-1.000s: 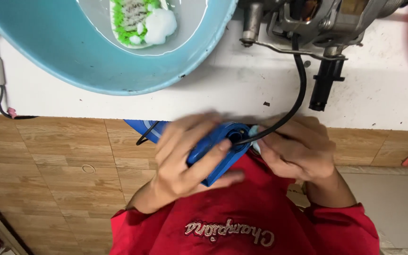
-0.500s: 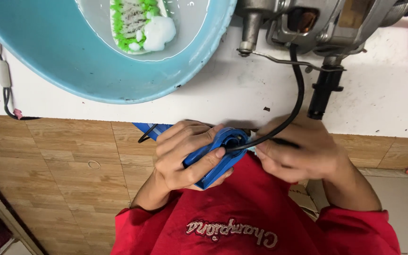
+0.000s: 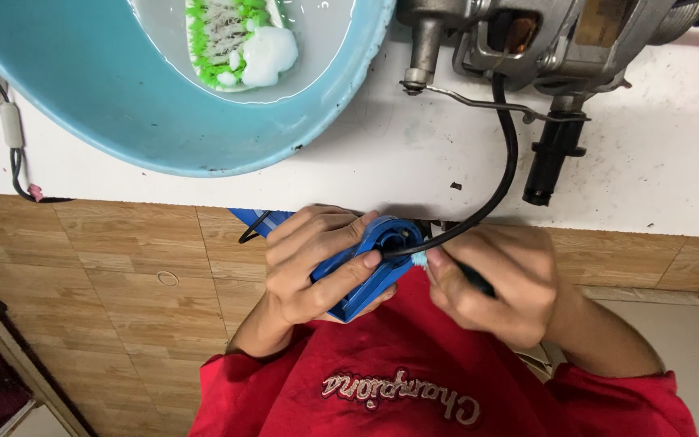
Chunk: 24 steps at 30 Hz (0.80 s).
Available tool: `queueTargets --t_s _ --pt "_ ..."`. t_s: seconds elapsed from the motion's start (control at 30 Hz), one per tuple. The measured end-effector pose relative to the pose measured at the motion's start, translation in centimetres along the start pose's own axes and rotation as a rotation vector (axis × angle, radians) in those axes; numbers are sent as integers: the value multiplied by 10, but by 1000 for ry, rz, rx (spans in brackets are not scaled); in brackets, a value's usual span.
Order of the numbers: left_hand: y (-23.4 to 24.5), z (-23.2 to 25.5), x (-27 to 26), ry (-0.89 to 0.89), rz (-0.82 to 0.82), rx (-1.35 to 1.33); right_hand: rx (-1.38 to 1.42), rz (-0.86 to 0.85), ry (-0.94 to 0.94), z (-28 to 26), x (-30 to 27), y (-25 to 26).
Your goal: Cleaning and repairing a blue plastic fan base component using a cloth and a small tool
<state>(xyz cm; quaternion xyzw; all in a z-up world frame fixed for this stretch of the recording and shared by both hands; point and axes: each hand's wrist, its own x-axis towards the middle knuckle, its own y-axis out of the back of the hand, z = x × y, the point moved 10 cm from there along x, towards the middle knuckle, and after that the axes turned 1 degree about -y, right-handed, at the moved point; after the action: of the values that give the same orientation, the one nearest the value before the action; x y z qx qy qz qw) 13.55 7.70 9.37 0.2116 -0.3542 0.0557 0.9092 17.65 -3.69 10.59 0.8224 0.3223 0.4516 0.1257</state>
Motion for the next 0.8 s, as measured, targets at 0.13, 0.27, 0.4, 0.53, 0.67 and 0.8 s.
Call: queueTargets --t_s 0.13,0.27,0.4,0.53,0.67,0.8 --pt "0 1 -1 5 15 19 -118 -20 -41 -6 -7 -3" --pt "-3 3 -11 34 -5 98 -290 -144 -94 -19 1 -8" --pt "-7 0 -15 97 -98 142 -342 -308 -229 -6 -20 -12" --pt "-8 -5 -13 88 -100 126 -151 -278 -179 -15 -29 -51" --pt "-2 3 -15 35 -35 168 -193 -135 -310 -12 -40 -13" --pt "-5 1 -12 43 -73 151 -208 -98 -335 -3 -31 -7"
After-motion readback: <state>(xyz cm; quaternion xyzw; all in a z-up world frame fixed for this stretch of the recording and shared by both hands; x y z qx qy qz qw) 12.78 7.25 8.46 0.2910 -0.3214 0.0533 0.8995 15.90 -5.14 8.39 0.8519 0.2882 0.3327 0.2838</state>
